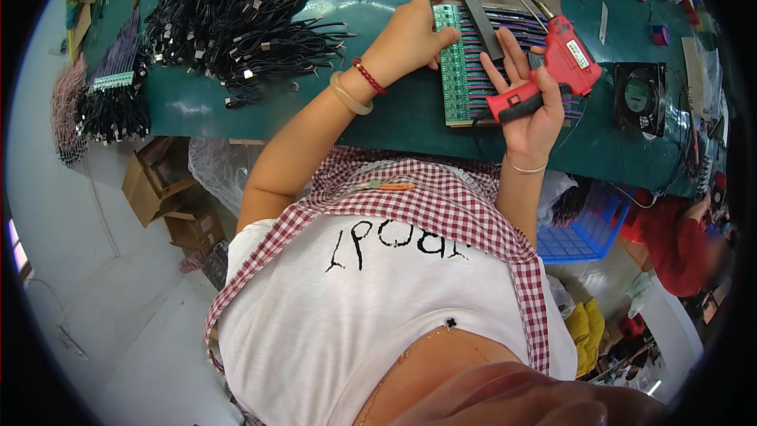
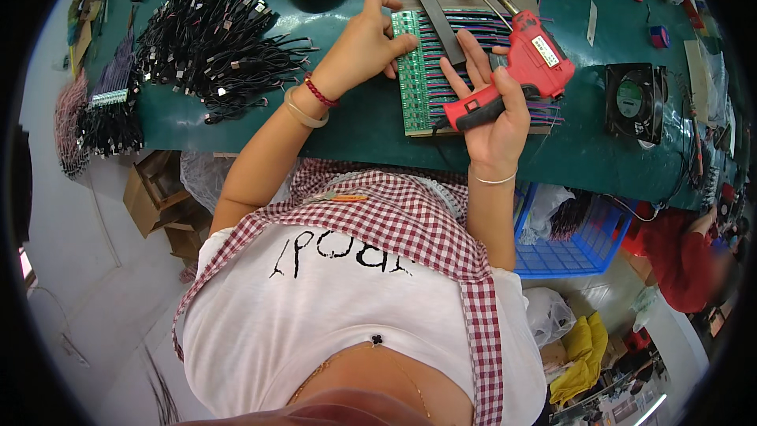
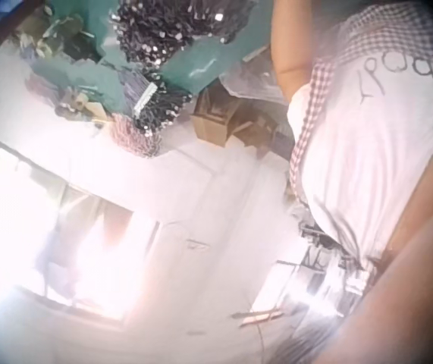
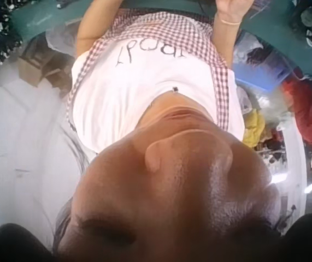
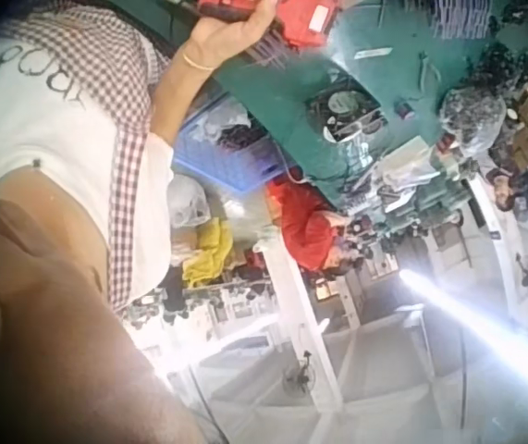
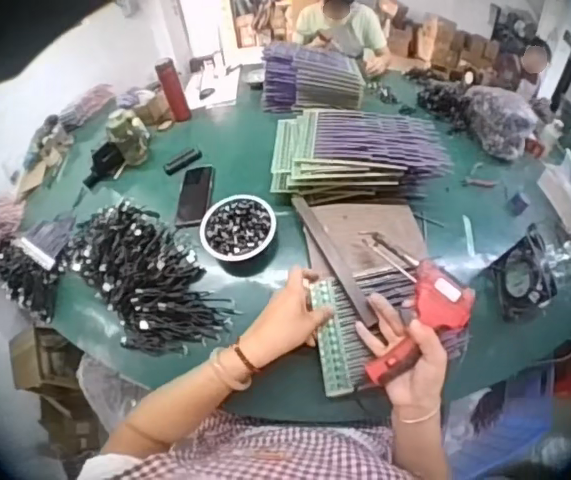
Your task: The person attaches wires to a green printed circuit board using a soldering iron and soldering wire, with pliers to hold the wires in place.
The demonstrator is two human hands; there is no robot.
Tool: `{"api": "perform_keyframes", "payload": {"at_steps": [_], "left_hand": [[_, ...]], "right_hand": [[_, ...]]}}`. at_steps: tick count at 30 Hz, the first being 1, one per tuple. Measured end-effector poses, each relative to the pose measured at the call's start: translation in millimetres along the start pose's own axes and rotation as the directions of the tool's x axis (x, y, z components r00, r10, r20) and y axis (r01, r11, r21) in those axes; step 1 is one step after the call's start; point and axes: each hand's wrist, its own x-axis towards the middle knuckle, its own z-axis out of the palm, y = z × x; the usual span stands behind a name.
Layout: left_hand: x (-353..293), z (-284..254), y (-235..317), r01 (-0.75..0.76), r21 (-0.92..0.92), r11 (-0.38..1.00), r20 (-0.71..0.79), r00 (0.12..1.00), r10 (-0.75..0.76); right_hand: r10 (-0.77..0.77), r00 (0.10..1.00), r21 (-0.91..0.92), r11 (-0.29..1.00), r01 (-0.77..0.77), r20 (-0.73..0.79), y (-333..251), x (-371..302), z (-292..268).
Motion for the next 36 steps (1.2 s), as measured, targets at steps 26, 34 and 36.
{"api": "perform_keyframes", "payload": {"at_steps": [26, 34, 36], "left_hand": [[59.6, -109.1, -10.8, -0.156, 0.870, 0.468, -0.124, 0.849, 0.513], [26.0, -53.8, -12.2, -0.413, 0.680, 0.606, -0.066, 0.788, 0.612], [3.9, -27.1, 1.2, -0.457, 0.452, 0.766, 0.083, 0.877, 0.474]], "right_hand": [[0.040, 0.994, 0.008, 0.999, -0.041, 0.103, -20.2, -6.2, -6.9], [0.035, 0.999, -0.047, 0.998, -0.034, 0.037, -7.8, -2.5, -3.9], [0.027, 0.999, -0.047, 0.999, -0.026, 0.022, -6.6, -2.6, -2.9]]}}
